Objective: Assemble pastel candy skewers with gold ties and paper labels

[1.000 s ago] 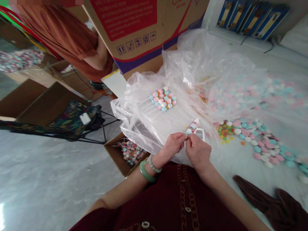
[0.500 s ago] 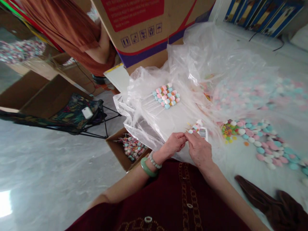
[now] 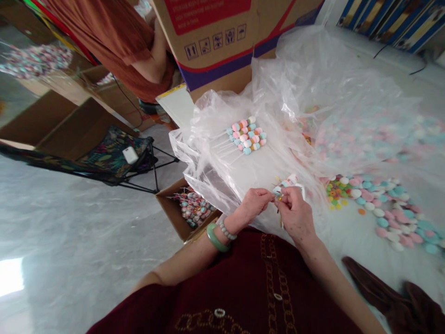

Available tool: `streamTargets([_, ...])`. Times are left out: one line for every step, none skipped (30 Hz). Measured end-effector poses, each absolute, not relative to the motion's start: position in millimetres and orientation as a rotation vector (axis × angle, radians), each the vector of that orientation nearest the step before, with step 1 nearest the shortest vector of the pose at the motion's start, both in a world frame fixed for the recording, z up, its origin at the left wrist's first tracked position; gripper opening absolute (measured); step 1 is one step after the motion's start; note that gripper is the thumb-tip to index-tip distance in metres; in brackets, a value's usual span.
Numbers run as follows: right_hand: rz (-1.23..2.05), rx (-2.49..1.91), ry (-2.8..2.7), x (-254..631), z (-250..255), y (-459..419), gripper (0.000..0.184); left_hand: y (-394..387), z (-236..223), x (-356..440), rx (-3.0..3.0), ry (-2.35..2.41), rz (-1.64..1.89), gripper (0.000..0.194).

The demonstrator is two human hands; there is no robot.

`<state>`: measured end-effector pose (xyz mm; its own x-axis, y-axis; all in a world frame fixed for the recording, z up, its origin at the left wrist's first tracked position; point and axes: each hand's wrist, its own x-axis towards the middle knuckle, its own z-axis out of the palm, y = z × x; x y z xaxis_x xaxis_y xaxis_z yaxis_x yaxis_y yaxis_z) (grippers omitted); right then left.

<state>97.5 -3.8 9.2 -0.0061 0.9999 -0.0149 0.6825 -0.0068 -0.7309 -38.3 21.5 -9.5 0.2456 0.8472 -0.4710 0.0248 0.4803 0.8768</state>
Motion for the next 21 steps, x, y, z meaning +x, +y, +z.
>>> streamTargets([0.741,-1.745,-1.745,97,10,-4,0.018,21,-9,-39,0.927,1.214,0.674,0.021])
streamTargets([0.700,-1.732,-1.768,97,10,-4,0.014,21,-10,-40,0.939,1.211,0.662,0.021])
streamTargets([0.662,-1.708,-1.799,97,10,-4,0.015,21,-10,-40,0.955,1.196,0.649,0.021])
streamTargets([0.633,-1.677,-1.832,97,9,-3,0.018,20,-11,-40,0.966,1.177,0.637,0.021])
streamTargets([0.617,-1.643,-1.859,97,7,-3,0.022,20,-12,-41,0.968,1.162,0.627,0.022])
streamTargets([0.612,-1.615,-1.878,98,6,-2,0.025,19,-12,-41,0.961,1.151,0.620,0.023])
streamTargets([0.619,-1.592,-1.893,98,4,-2,0.028,20,-13,-41,0.950,1.139,0.615,0.024])
streamTargets([0.635,-1.574,-1.900,98,2,-1,0.030,20,-14,-41,0.939,1.130,0.610,0.026])
streamTargets([0.653,-1.570,-1.888,98,0,-2,0.031,20,-14,-41,0.931,1.124,0.605,0.028])
streamTargets([0.676,-1.586,-1.848,98,-2,-2,0.031,21,-15,-41,0.933,1.118,0.597,0.029])
streamTargets([0.703,-1.618,-1.775,97,-4,-2,0.030,21,-16,-41,0.944,1.117,0.588,0.030])
streamTargets([0.742,-1.655,-1.676,97,-5,-2,0.029,22,-17,-41,0.959,1.124,0.578,0.029])
streamTargets([0.791,-1.688,-1.566,97,-7,-2,0.029,22,-18,-41,0.973,1.137,0.567,0.029])
streamTargets([0.848,-1.711,-1.467,97,-9,-1,0.028,22,-19,-41,0.986,1.149,0.557,0.029])
streamTargets([0.910,-1.723,-1.395,98,-11,-1,0.026,22,-20,-41,0.999,1.154,0.551,0.029])
streamTargets([0.967,-1.726,-1.349,98,-13,-1,0.023,22,-22,-42,1.011,1.154,0.549,0.029])
streamTargets([1.007,-1.731,-1.323,98,-16,-1,0.021,22,-23,-42,1.023,1.152,0.551,0.030])
streamTargets([1.027,-1.740,-1.310,99,-19,-1,0.020,22,-25,-42,1.037,1.149,0.552,0.031])
streamTargets([1.032,-1.750,-1.305,99,-22,-2,0.021,21,-27,-43,1.051,1.148,0.553,0.032])
streamTargets([1.025,-1.760,-1.302,99,-25,-2,0.022,21,-28,-43,1.062,1.150,0.554,0.032])
streamTargets([1.011,-1.768,-1.306,99,-27,-3,0.022,21,-29,-43,1.066,1.151,0.557,0.033])
